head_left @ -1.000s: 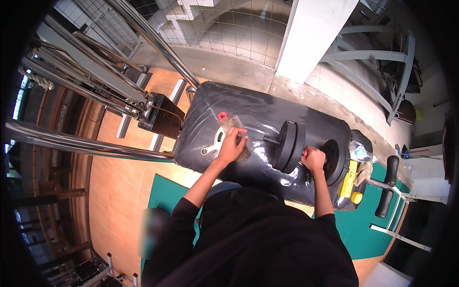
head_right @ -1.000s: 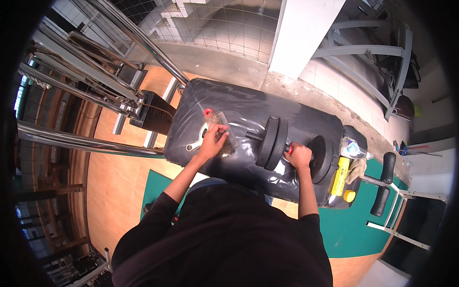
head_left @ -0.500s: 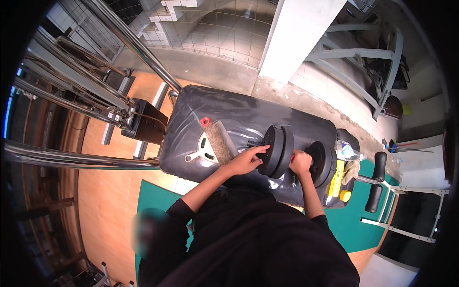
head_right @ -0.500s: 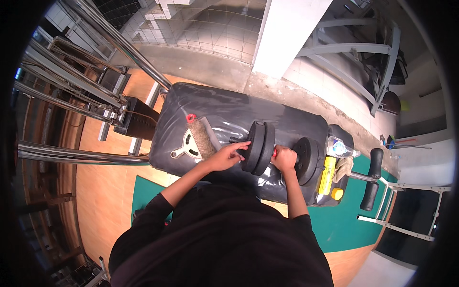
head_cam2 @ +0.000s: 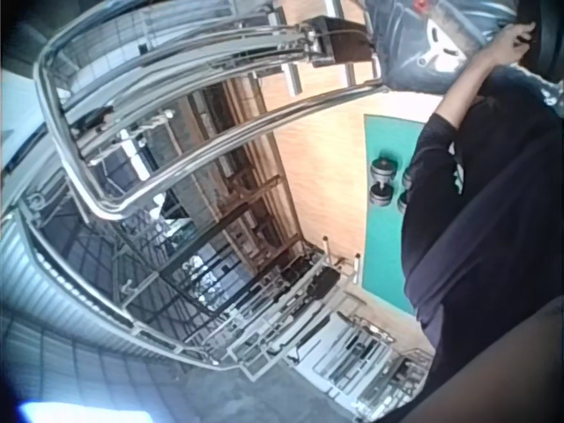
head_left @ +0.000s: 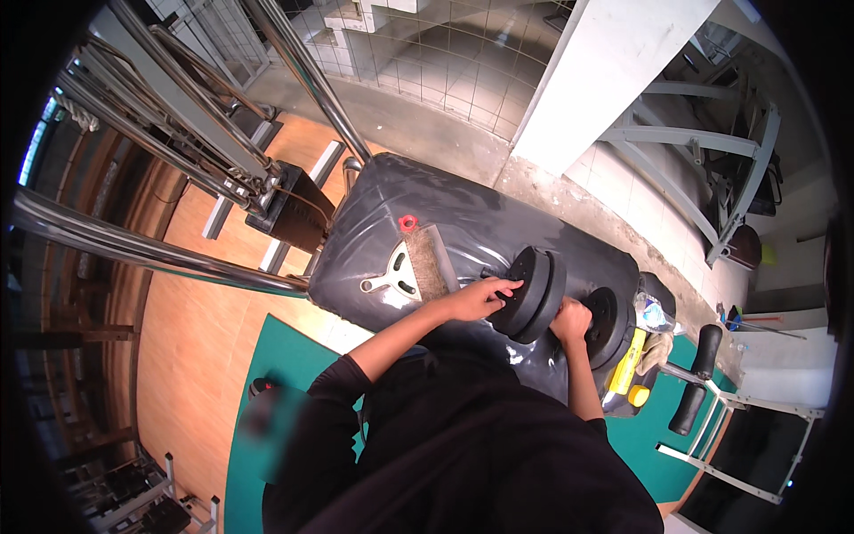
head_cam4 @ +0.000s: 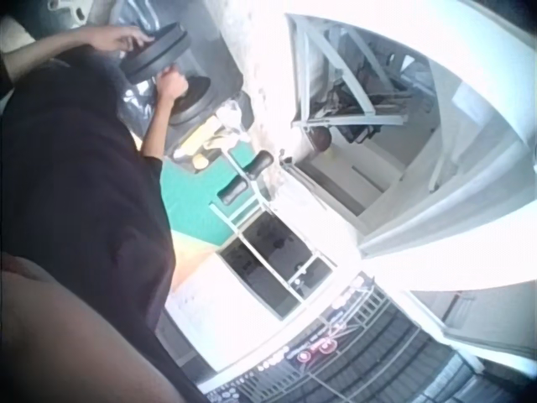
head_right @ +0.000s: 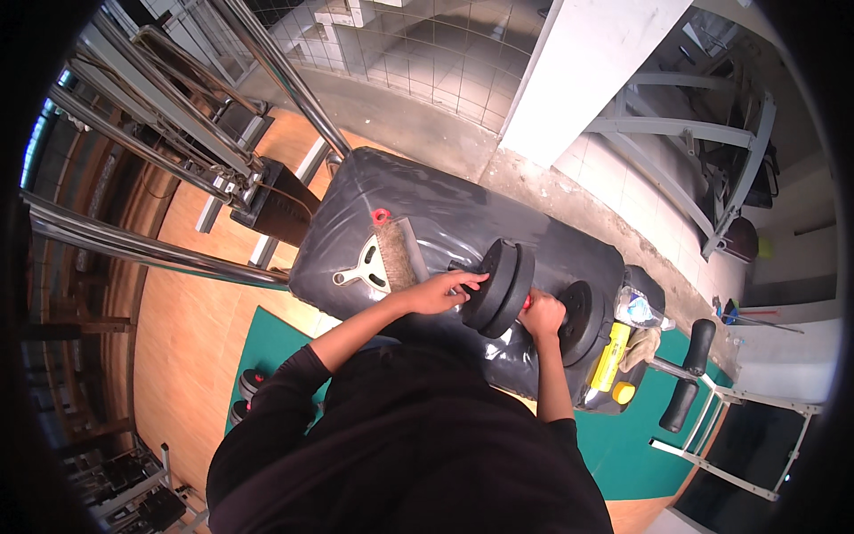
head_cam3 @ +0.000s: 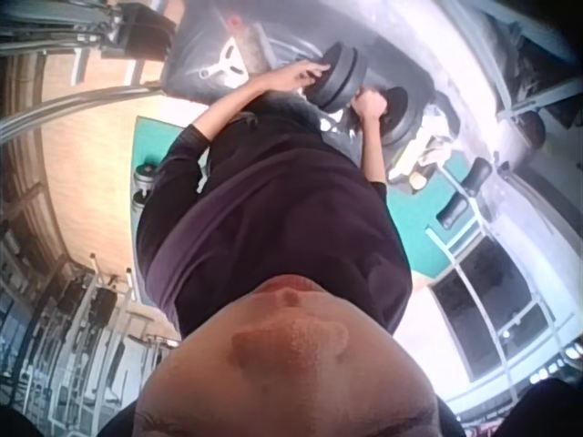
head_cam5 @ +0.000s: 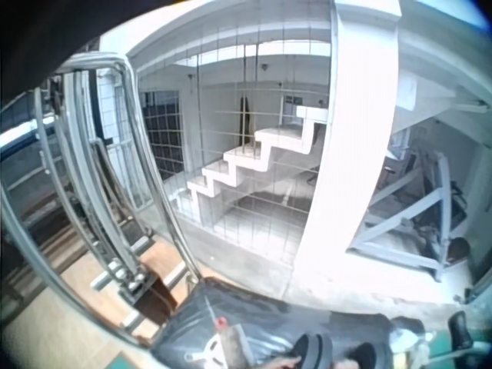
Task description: The person wipes a weight plate with a cloth, then assembles a dumbbell by sliding weight plates onto a bar and securing them with collars. The completed dumbbell is placed on the floor.
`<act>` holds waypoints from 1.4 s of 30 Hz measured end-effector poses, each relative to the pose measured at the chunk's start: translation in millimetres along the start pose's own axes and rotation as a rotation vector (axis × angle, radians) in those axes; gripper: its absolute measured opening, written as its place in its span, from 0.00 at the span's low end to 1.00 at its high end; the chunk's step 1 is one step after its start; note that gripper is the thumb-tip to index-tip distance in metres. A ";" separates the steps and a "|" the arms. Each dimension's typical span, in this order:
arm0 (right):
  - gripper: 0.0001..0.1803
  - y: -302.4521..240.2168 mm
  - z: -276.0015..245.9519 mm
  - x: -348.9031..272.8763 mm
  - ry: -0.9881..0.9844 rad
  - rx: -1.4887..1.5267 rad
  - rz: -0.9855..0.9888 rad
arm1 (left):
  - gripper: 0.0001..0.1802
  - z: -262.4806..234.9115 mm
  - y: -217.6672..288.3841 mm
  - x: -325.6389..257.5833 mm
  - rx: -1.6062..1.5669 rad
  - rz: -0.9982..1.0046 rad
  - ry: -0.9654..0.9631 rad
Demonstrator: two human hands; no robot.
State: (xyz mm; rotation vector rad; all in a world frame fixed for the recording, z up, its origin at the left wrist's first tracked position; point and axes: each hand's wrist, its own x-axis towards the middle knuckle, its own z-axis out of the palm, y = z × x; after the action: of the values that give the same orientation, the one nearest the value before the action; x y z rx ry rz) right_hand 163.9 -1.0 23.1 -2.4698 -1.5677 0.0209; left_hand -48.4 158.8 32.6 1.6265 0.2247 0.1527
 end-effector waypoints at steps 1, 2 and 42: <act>0.10 1.9 2.4 -0.8 -0.015 -0.025 0.006 | 0.30 -2.0 -0.2 0.8 0.004 -0.026 -0.015; 0.09 5.2 7.1 -1.5 -0.031 -0.050 0.012 | 0.28 -5.9 -0.6 1.9 0.009 -0.052 -0.032; 0.16 2.7 6.4 -4.3 -0.045 -0.044 0.042 | 0.30 -93.2 -24.8 -31.6 -0.579 -0.438 0.636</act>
State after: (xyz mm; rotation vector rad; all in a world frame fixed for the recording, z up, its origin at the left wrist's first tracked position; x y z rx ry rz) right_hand 163.6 -4.8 15.9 -2.5527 -1.5499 0.0497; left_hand -102.3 243.1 15.5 0.8852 0.9261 0.3593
